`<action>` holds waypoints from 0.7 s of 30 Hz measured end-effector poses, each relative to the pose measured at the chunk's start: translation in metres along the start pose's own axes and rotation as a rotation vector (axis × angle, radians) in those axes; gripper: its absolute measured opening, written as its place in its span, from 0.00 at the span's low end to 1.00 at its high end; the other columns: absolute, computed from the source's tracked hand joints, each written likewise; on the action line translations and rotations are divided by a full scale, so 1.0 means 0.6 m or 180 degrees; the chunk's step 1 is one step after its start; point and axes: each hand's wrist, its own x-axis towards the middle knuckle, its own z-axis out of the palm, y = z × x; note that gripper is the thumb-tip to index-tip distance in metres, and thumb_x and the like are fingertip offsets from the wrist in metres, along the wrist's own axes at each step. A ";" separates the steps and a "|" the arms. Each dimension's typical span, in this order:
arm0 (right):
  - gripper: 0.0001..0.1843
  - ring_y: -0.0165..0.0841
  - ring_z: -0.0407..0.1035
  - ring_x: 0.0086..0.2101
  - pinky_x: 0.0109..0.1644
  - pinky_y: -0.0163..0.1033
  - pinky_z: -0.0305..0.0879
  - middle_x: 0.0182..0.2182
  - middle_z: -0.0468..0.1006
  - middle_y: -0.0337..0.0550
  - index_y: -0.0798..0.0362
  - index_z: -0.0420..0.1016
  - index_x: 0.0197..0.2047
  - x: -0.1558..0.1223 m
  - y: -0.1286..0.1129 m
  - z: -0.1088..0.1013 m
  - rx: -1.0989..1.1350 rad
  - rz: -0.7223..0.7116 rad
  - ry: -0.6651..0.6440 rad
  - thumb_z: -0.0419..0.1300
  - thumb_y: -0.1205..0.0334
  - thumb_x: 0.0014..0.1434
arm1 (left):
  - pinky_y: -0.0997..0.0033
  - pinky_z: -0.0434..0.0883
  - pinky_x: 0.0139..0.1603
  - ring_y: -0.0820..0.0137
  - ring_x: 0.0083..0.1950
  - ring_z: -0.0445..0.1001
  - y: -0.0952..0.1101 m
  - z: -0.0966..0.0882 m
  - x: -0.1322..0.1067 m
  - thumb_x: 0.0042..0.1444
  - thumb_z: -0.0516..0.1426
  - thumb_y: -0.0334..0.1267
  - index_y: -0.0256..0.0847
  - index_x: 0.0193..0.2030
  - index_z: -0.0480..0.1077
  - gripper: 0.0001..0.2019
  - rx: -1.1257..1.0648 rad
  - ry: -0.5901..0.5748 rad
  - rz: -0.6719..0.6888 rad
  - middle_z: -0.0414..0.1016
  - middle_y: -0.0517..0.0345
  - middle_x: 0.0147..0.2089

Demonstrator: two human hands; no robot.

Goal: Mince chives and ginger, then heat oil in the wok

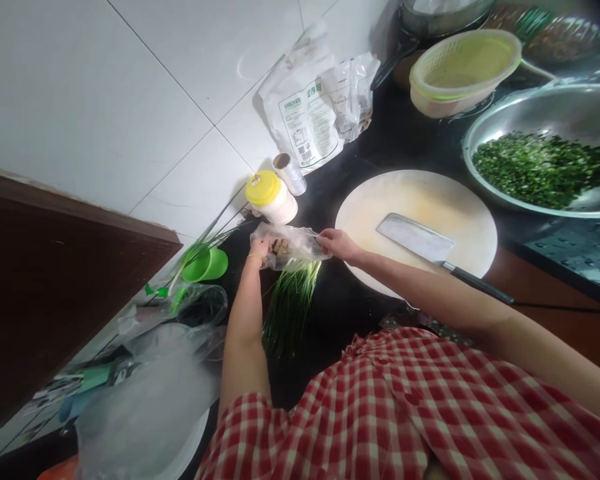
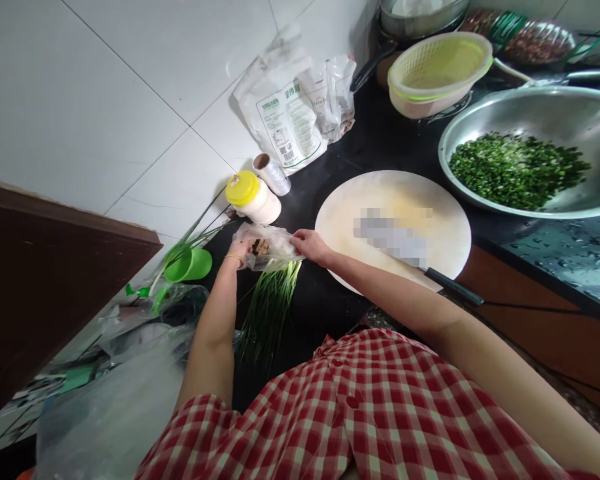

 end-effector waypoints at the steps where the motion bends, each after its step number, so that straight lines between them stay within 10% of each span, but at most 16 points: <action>1: 0.06 0.25 0.60 0.19 0.24 0.32 0.55 0.16 0.68 0.35 0.54 0.69 0.27 0.008 -0.004 0.003 -0.0047 -0.0015 0.0044 0.55 0.62 0.52 | 0.76 0.62 0.24 0.75 0.22 0.64 0.007 -0.007 -0.007 0.53 0.54 0.47 0.35 0.37 0.71 0.16 -0.0370 -0.0074 -0.0092 0.68 0.56 0.22; 10: 0.18 0.31 0.67 0.35 0.41 0.37 0.63 0.36 0.75 0.44 0.55 0.70 0.46 0.016 -0.019 -0.066 -0.0081 -0.0393 0.0833 0.57 0.62 0.50 | 0.79 0.59 0.21 0.78 0.23 0.64 0.098 -0.004 -0.156 0.58 0.45 0.55 0.40 0.48 0.67 0.24 -0.2445 -0.0254 0.0035 0.68 0.57 0.27; 15: 0.09 0.28 0.68 0.28 0.31 0.33 0.65 0.28 0.76 0.43 0.55 0.72 0.36 -0.113 0.079 -0.165 0.0550 0.0006 0.0668 0.57 0.60 0.51 | 0.74 0.65 0.26 0.74 0.30 0.68 0.155 0.089 -0.227 0.57 0.46 0.51 0.49 0.48 0.70 0.19 -0.2819 -0.1123 0.0049 0.72 0.54 0.37; 21: 0.05 0.24 0.65 0.21 0.24 0.29 0.61 0.21 0.73 0.38 0.54 0.70 0.30 -0.315 0.215 -0.302 0.1489 0.0353 0.1744 0.57 0.62 0.51 | 0.76 0.62 0.21 0.77 0.26 0.64 0.267 0.244 -0.327 0.49 0.58 0.43 0.57 0.43 0.73 0.13 -0.2419 -0.2311 0.0171 0.71 0.59 0.34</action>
